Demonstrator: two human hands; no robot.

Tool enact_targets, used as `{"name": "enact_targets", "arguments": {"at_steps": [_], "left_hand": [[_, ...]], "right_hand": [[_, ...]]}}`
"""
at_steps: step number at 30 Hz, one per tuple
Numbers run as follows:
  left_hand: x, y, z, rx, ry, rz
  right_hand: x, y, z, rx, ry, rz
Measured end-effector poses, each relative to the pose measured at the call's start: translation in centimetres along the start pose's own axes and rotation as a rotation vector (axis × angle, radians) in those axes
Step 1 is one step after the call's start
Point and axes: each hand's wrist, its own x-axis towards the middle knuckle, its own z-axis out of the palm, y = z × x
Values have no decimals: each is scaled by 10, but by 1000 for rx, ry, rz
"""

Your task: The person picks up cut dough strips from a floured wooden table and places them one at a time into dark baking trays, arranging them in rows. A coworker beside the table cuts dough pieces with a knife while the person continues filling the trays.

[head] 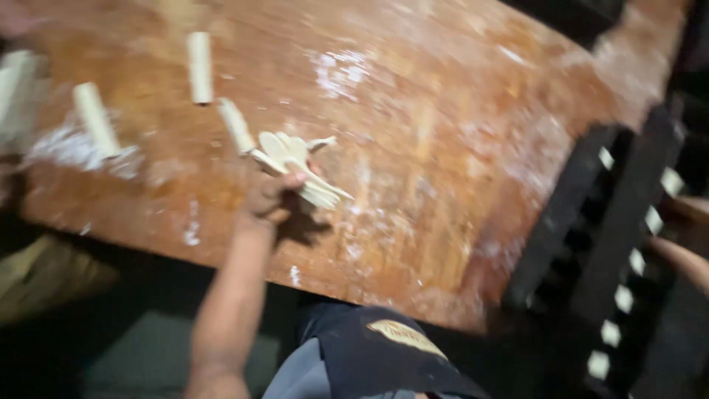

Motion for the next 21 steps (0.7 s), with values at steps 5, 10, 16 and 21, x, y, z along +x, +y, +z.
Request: {"name": "enact_targets", "arguments": {"at_steps": [5, 10, 16, 21], "left_hand": [[-1, -108, 106, -509, -69, -378], [-24, -134, 175, -460, -51, -454], [-46, -146, 216, -350, -101, -366], [-61, -172, 266, -360, -147, -419]], "right_hand": [[5, -195, 105, -84, -68, -233], [0, -185, 144, 69, -304, -170], [-30, -120, 136, 677, -490, -34], [-70, -62, 118, 968, -477, 68]]}}
